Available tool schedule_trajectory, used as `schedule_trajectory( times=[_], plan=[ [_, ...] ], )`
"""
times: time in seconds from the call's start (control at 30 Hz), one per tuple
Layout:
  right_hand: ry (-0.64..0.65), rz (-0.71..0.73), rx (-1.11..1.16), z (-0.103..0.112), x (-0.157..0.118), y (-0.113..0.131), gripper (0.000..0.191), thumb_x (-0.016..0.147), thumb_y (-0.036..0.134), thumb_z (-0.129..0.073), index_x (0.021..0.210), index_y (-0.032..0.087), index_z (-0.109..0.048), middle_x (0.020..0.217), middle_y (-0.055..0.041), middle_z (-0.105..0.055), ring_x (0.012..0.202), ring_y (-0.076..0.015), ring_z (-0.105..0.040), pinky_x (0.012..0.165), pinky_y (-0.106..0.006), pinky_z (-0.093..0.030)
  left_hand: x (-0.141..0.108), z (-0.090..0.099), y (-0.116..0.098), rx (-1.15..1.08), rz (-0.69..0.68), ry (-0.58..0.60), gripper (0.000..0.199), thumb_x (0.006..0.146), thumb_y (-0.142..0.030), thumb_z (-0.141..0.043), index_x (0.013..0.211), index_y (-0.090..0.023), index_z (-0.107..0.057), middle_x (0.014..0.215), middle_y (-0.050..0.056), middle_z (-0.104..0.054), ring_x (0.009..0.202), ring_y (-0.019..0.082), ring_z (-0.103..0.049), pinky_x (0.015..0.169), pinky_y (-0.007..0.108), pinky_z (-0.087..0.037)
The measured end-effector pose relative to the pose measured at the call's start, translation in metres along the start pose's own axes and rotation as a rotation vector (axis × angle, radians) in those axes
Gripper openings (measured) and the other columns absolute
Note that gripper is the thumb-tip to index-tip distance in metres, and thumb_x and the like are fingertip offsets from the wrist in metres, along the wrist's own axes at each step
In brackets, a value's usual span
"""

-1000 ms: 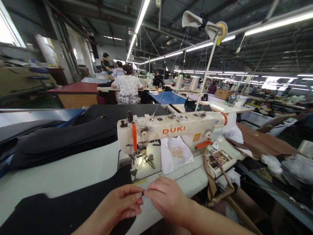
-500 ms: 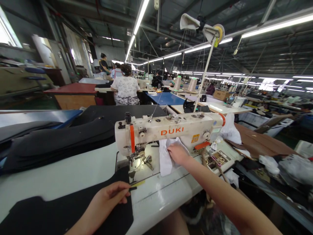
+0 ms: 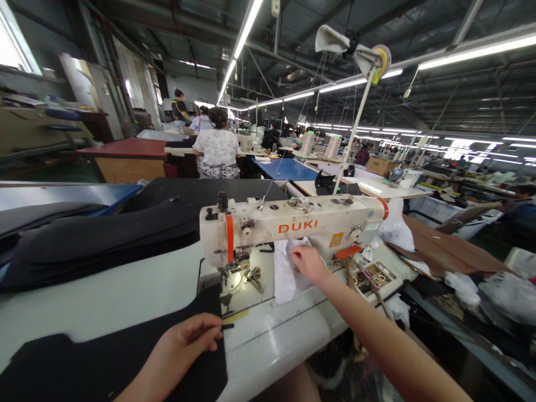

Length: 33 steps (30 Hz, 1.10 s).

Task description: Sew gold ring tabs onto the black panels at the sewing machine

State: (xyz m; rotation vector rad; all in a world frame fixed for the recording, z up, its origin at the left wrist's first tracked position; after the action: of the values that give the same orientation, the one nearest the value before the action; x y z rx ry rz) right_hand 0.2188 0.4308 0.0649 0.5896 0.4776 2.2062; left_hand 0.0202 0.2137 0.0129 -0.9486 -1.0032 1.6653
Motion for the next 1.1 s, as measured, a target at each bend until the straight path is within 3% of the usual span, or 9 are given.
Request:
schedule_trajectory(
  times=[0.13,0.27,0.37,0.47,0.73,0.9,1.1],
  plan=[
    [-0.059,-0.106,0.404,0.003,-0.025,0.002,0.029,0.087,0.042,-0.053,0.089,0.016,-0.068,0.086,-0.0067,-0.071,0.077,-0.0184,-0.067,0.072,-0.033,-0.055,0.0,-0.002,0.004,-0.029,0.011,0.011,0.027,0.069,-0.044,-0.061,0.08,-0.021,-0.068,0.07,0.0,-0.065,0.065,0.017,-0.06,0.065,0.024,-0.047],
    [-0.098,-0.188,0.821,0.004,-0.057,0.021,0.034,0.076,0.048,-0.064,0.087,0.016,-0.069,0.084,-0.0072,-0.072,0.077,-0.0188,-0.069,0.075,-0.034,-0.055,0.0,-0.003,0.0,-0.059,0.035,0.009,0.028,0.066,-0.044,-0.062,0.08,-0.02,-0.068,0.071,0.0,-0.066,0.065,0.017,-0.06,0.066,0.024,-0.048],
    [-0.066,-0.337,1.281,0.001,-0.074,0.038,0.031,0.057,0.039,-0.083,0.075,0.017,-0.07,0.077,-0.0041,-0.072,0.071,-0.0156,-0.067,0.074,-0.031,-0.053,0.0,-0.002,-0.003,-0.078,0.06,-0.013,0.029,0.062,-0.043,-0.064,0.078,-0.019,-0.068,0.07,0.0,-0.065,0.063,0.017,-0.059,0.064,0.025,-0.048],
    [0.021,-0.374,1.488,0.002,-0.082,0.059,0.027,0.052,0.03,-0.087,0.07,0.017,-0.071,0.072,-0.0027,-0.071,0.065,-0.0122,-0.065,0.068,-0.026,-0.051,-0.001,-0.003,-0.004,-0.088,0.04,-0.014,0.027,0.062,-0.042,-0.065,0.076,-0.019,-0.068,0.068,-0.001,-0.064,0.062,0.016,-0.058,0.063,0.025,-0.047],
    [0.164,-0.318,1.627,-0.001,-0.09,0.089,0.022,0.054,0.023,-0.087,0.068,0.019,-0.07,0.07,-0.0011,-0.069,0.062,-0.01,-0.062,0.064,-0.022,-0.049,-0.003,-0.003,-0.009,-0.139,-0.023,-0.019,0.018,0.065,-0.036,-0.065,0.071,-0.019,-0.068,0.064,-0.002,-0.063,0.058,0.015,-0.057,0.061,0.024,-0.046],
    [0.19,-0.354,1.594,-0.018,-0.097,0.098,0.024,0.053,0.025,-0.087,0.066,0.017,-0.069,0.07,-0.0019,-0.069,0.061,-0.0101,-0.062,0.065,-0.023,-0.049,-0.015,-0.003,-0.045,-0.17,-0.082,-0.095,0.017,0.069,-0.036,-0.065,0.072,-0.019,-0.068,0.063,-0.001,-0.063,0.062,0.016,-0.058,0.063,0.024,-0.047],
    [0.226,-0.392,1.356,-0.031,-0.101,0.101,0.031,0.052,0.035,-0.087,0.068,0.015,-0.068,0.063,-0.0023,-0.067,0.058,-0.0144,-0.063,0.062,-0.027,-0.049,-0.028,-0.012,-0.082,-0.178,-0.174,-0.118,0.016,0.073,-0.033,-0.064,0.073,-0.018,-0.069,0.063,0.0,-0.064,0.063,0.016,-0.058,0.063,0.025,-0.046]
  ],
)
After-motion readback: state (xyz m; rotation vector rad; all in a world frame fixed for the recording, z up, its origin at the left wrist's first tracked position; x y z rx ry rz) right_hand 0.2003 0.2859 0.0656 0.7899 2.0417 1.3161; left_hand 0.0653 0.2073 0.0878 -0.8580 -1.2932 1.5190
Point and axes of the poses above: each hand's wrist, its own x-axis towards the middle knuckle, its own z-axis out of the back of the hand, y = z × x, the point moved 7 cm from there along x, towards the middle knuckle
